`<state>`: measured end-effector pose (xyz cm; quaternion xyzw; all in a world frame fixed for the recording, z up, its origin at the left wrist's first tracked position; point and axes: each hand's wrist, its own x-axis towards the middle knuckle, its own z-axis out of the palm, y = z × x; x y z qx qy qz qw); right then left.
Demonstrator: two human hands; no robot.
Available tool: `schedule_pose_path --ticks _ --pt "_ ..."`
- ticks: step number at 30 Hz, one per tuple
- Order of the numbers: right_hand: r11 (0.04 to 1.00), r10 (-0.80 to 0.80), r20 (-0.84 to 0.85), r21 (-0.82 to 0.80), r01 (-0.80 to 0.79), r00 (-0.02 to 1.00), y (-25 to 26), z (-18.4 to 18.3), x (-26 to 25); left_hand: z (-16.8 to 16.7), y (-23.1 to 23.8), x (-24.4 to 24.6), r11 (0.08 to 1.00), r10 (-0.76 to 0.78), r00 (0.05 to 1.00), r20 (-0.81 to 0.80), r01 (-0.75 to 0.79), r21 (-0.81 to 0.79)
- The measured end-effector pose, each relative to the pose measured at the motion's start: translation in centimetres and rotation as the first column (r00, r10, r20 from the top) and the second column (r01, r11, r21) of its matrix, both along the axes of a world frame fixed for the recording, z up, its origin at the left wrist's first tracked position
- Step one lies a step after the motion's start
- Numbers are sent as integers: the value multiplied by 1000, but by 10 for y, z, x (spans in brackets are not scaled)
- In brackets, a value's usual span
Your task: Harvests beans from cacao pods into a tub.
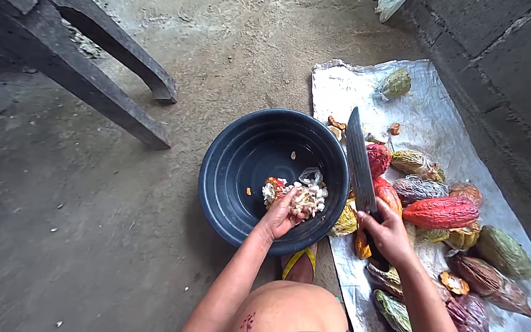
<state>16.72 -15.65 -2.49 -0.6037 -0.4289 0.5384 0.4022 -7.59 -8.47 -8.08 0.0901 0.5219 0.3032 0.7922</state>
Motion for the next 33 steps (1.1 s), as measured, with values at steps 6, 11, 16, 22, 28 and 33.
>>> schedule_pose_path --ticks 6,11,16,22,28,33 --pt "994 -36 4 -108 36 999 -49 -13 9 11 21 -55 947 134 990 -32 -118 300" --pt "990 -38 10 -137 39 999 -55 -24 5 12 19 -54 890 -66 919 -389 230 393" --pt "993 9 -16 -114 -10 1000 -53 -27 -6 2 13 -32 756 -90 750 -656 480 445" --pt "986 55 -40 -153 -60 998 -58 -33 -15 -11 13 -17 608 -52 731 -680 564 559" --pt "981 106 -47 -156 -112 993 -62 -37 -19 -6 10 -10 644 -133 775 -617 541 541" --pt "980 102 -35 -169 -107 994 -63 -38 -19 -9 6 -9 627 -49 752 -658 536 566"
